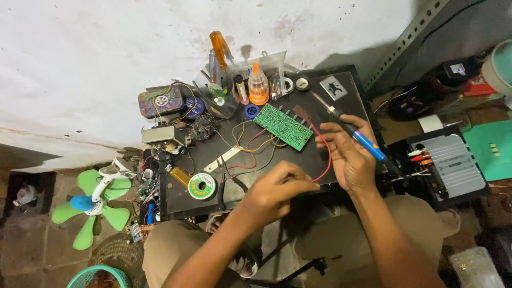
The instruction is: A person is soldering wires and components onto a green circuit board at a repair bench.
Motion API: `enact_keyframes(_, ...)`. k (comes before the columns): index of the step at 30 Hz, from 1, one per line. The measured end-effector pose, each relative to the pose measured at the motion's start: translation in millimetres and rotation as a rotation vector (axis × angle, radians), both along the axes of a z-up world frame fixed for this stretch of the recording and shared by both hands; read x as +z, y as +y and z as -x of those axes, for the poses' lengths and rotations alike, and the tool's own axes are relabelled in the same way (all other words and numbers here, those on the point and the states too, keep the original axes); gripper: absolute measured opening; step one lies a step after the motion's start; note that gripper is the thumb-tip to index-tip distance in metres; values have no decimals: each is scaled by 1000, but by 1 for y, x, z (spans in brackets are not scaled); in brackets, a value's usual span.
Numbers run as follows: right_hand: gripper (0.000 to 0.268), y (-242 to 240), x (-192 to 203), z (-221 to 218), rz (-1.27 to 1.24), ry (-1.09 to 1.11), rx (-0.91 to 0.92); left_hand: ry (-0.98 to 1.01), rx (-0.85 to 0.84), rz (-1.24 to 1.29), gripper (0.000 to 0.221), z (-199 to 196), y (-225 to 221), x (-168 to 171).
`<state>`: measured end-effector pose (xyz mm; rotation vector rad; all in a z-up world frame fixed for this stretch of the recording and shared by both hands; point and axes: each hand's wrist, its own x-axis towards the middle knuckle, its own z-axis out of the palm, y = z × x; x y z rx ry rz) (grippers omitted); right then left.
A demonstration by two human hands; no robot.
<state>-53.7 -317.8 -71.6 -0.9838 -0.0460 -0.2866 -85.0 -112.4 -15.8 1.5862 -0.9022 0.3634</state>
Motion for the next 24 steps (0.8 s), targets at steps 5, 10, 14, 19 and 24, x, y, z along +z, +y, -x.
enact_keyframes(5, 47, 3, 10, 3, 52, 20, -88, -119, 80, -124, 24, -1, -11, -24)
enact_keyframes(10, 50, 4, 12, 5, 95, 25, -131, -93, 48, -231, 22, -2, -11, -20)
enact_keyframes(14, 54, 7, 12, 7, 149, 6, -138, 88, 171, -123, 14, -6, -17, -24)
enact_keyframes(19, 55, 17, 10, 12, 221, -19, -120, 432, 363, 66, 13, -21, -22, -35)
enact_keyframes(24, 55, 29, 4, 18, 264, -6, -77, 663, 352, 283, 13, -20, -38, -22)
